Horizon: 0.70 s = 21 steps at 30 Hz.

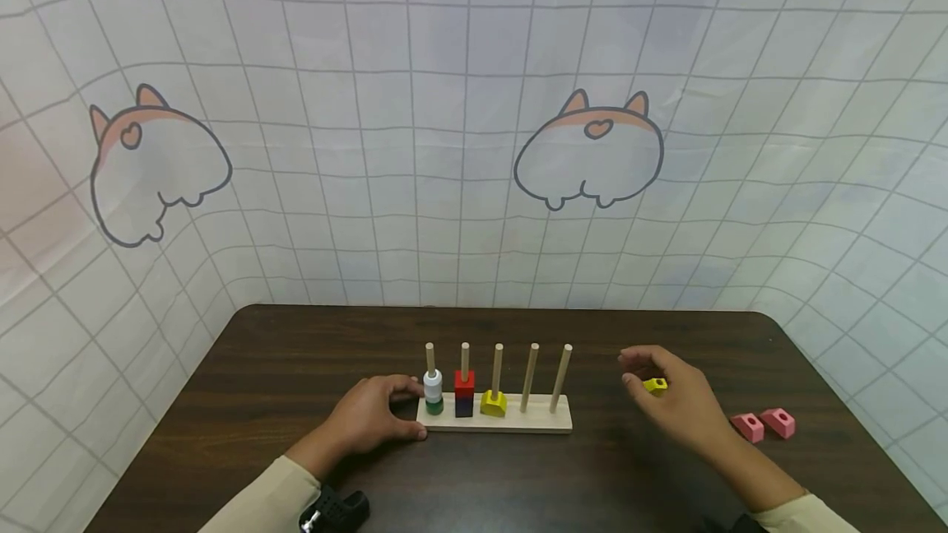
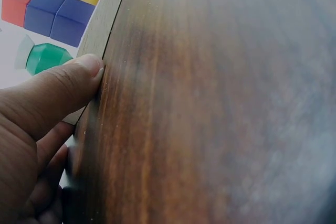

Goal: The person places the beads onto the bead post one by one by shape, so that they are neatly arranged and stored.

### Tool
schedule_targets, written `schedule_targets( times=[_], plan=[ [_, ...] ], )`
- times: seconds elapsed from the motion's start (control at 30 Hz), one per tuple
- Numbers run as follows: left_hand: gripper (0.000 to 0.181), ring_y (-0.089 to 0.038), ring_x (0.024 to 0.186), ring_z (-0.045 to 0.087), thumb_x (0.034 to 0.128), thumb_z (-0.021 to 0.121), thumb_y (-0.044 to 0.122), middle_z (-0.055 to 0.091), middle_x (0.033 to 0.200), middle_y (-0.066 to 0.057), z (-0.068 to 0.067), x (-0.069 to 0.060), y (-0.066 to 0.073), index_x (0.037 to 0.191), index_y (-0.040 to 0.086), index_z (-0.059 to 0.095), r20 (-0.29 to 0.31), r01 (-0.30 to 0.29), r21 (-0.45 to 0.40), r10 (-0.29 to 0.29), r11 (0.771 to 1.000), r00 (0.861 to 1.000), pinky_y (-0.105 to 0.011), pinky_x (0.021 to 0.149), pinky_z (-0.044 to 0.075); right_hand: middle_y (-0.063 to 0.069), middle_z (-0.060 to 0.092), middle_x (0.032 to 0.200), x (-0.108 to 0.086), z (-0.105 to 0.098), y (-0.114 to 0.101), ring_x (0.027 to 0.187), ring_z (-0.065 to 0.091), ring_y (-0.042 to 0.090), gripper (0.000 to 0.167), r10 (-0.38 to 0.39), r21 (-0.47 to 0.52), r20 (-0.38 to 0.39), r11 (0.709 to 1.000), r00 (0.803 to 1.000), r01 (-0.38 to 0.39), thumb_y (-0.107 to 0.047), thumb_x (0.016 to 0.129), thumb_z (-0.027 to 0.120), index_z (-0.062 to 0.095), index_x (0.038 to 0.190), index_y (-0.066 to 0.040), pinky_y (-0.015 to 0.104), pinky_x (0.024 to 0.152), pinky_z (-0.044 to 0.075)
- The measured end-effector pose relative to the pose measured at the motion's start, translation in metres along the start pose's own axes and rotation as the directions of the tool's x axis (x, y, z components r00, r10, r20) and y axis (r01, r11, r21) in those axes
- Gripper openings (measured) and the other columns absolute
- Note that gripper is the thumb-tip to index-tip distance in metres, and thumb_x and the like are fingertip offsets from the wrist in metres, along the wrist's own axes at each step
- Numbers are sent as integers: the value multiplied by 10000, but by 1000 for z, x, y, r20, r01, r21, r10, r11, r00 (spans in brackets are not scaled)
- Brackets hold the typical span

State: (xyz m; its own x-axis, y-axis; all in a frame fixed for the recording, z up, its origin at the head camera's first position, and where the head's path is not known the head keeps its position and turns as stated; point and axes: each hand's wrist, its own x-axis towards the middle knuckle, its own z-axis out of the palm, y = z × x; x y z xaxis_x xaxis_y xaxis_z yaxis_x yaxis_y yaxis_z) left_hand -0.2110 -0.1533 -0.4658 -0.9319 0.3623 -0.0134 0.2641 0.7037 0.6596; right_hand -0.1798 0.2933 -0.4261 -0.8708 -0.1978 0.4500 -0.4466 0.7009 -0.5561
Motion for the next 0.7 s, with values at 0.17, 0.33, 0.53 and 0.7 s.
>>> schedule_targets(
  times=[0.17,0.33,0.53,0.7],
  plan=[
    [531,-279,1258,603,721,929,450,672,1338,-39,-1,0,0,1174,255,734,8,2,-2,-2,1000,1000,-559,1021,466,53,700,1167,1,-12,18,1038,677,292,336,55,-65,55,997,997,-52,-108,940,756,654,1259,-89,557,853,548],
    [530,-279,1261,600,717,933,445,674,1336,-37,-1,0,1,1172,258,735,6,9,6,-9,1000,1000,-558,1021,466,135,680,1235,2,-20,32,1059,672,370,398,66,-103,112,993,991,-55,-142,931,774,640,1296,-56,586,847,542],
    [533,-275,1266,597,719,931,448,675,1335,-29,-1,0,1,1175,256,734,6,11,-5,-11,1000,1000,-562,1029,458,184,664,1266,4,-23,47,1068,675,414,431,86,-114,154,991,984,-68,-109,908,789,634,1301,-20,577,849,555],
    [539,-277,1270,595,721,930,449,677,1332,-29,-1,0,0,1183,256,732,11,13,-11,-13,1000,1000,-569,1035,450,169,679,1223,3,-22,56,1044,670,391,424,119,-162,187,983,975,-89,-116,893,800,646,1278,-30,559,821,557]
  ],
)
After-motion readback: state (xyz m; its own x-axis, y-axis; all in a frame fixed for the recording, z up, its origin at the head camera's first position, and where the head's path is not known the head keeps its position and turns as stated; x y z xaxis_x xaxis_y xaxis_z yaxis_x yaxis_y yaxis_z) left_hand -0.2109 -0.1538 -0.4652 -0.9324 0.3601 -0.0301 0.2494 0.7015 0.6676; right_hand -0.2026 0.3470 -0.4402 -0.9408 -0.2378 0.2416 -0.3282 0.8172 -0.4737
